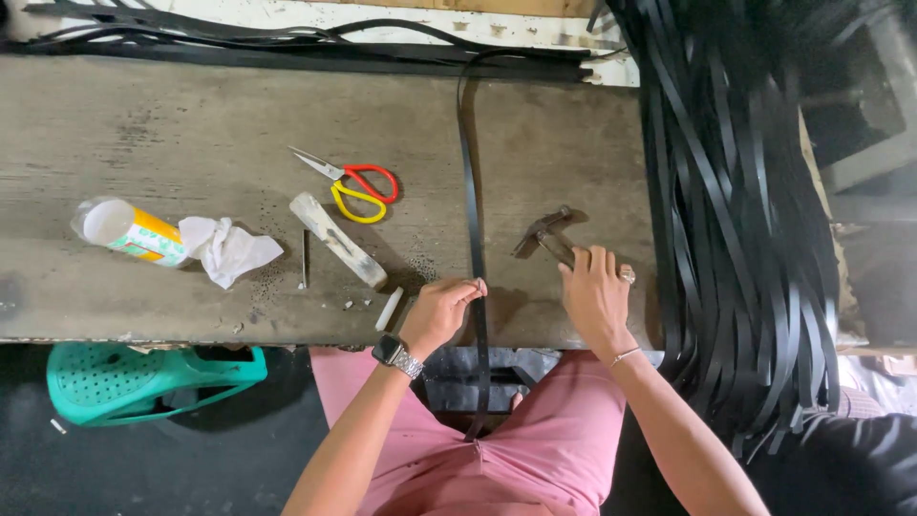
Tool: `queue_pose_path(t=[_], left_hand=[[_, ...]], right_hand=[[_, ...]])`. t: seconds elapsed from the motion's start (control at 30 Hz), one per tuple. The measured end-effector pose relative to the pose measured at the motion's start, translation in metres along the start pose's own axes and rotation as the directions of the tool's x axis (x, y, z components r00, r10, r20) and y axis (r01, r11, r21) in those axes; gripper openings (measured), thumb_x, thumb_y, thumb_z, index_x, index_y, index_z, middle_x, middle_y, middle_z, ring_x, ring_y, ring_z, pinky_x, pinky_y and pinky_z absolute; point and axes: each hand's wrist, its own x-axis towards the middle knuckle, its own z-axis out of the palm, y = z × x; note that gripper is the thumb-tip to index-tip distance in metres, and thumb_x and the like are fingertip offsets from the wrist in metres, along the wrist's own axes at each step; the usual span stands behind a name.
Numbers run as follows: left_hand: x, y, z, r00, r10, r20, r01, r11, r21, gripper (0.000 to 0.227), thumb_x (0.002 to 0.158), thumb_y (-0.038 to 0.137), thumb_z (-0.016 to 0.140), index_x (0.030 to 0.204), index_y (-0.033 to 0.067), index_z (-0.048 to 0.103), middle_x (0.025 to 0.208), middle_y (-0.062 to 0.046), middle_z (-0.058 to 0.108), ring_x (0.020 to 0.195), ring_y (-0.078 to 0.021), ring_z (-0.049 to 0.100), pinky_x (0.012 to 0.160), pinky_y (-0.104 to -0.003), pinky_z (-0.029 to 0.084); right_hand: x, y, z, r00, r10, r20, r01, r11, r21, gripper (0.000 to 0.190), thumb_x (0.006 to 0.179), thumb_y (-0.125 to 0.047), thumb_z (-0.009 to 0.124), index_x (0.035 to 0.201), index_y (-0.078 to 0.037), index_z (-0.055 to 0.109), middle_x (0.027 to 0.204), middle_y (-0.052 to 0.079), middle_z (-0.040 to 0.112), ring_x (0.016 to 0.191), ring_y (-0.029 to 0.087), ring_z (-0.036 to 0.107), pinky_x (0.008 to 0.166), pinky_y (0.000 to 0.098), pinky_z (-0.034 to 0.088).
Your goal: Punching a series of holes into a long leather strip using a hammer and a metal punch on a workbench.
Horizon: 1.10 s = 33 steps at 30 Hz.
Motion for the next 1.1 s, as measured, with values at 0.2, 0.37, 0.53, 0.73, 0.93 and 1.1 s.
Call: queue_pose_path(t=[0.2, 0.37, 0.53, 0.73, 0.93, 1.1], left_hand=[[0.001, -0.004, -0.003, 0.999, 0.017, 0.046, -0.018, 1.0, 0.021, 0.012, 0.094, 0.002, 0.066, 0.092, 0.0056, 0.077, 0.089, -0.01, 0.079, 0.085, -0.0296, 0.076, 0.075, -0.036, 0.062], [0.002, -0.004, 0.001, 0.999, 0.015, 0.041, -0.017, 0.999, 0.036, 0.014, 0.099, 0.01, 0.065, 0.093, 0.0057, 0.077, 0.092, -0.01, 0.079, 0.087, -0.0305, 0.076, 0.076, -0.037, 0.061], [-0.002, -0.011, 0.001, 0.996, 0.029, 0.082, -0.036, 0.996, 0.085, 0.015, 0.1, 0.009, 0.063, 0.096, 0.0069, 0.077, 0.09, -0.011, 0.077, 0.088, -0.031, 0.075, 0.077, -0.038, 0.061], [-0.003, -0.011, 0.004, 0.997, 0.017, 0.073, -0.02, 0.999, 0.041, 0.013, 0.097, 0.007, 0.064, 0.093, 0.0045, 0.077, 0.094, -0.011, 0.078, 0.093, -0.0309, 0.075, 0.079, -0.038, 0.062], [-0.005, -0.01, 0.002, 0.996, 0.052, 0.072, -0.058, 0.994, 0.09, 0.014, 0.097, 0.007, 0.065, 0.089, 0.0056, 0.076, 0.088, -0.012, 0.076, 0.088, -0.0309, 0.075, 0.076, -0.038, 0.062], [-0.005, -0.009, 0.006, 0.999, 0.021, 0.045, -0.025, 0.997, 0.077, 0.015, 0.1, 0.01, 0.064, 0.093, 0.0078, 0.077, 0.092, -0.007, 0.078, 0.089, -0.0238, 0.076, 0.078, -0.03, 0.061]], right_hand=[[0.011, 0.003, -0.045, 0.943, 0.044, 0.33, -0.286, 0.617, 0.733, 0.044, 0.107, -0.044, 0.053, 0.097, -0.002, 0.054, 0.066, 0.011, 0.047, 0.048, 0.035, 0.057, 0.051, 0.0436, 0.044], [-0.006, -0.025, -0.134, 0.992, -0.056, 0.111, -0.057, 0.588, 0.807, 0.029, 0.1, -0.039, 0.06, 0.089, -0.013, 0.052, 0.049, 0.002, 0.042, 0.038, 0.019, 0.049, 0.044, 0.0284, 0.043], [-0.018, -0.034, -0.149, 0.929, -0.176, 0.325, -0.064, 0.789, 0.611, 0.028, 0.1, -0.039, 0.059, 0.116, -0.016, 0.055, 0.063, 0.009, 0.063, 0.049, 0.03, 0.068, 0.047, 0.0401, 0.051], [-0.031, -0.022, -0.136, 0.995, -0.091, -0.038, 0.082, 0.543, 0.836, 0.018, 0.096, -0.028, 0.063, 0.103, -0.012, 0.062, 0.048, 0.005, 0.055, 0.041, 0.031, 0.062, 0.041, 0.0348, 0.05], [-0.03, -0.033, -0.135, 0.965, -0.169, 0.2, -0.05, 0.631, 0.774, 0.029, 0.101, -0.03, 0.058, 0.1, -0.002, 0.057, 0.05, 0.014, 0.059, 0.036, 0.026, 0.058, 0.036, 0.0384, 0.042], [-0.017, -0.012, -0.09, 0.994, 0.05, 0.093, -0.099, 0.753, 0.651, 0.028, 0.1, -0.039, 0.062, 0.101, -0.012, 0.055, 0.063, 0.019, 0.059, 0.062, 0.045, 0.064, 0.058, 0.0529, 0.047]])
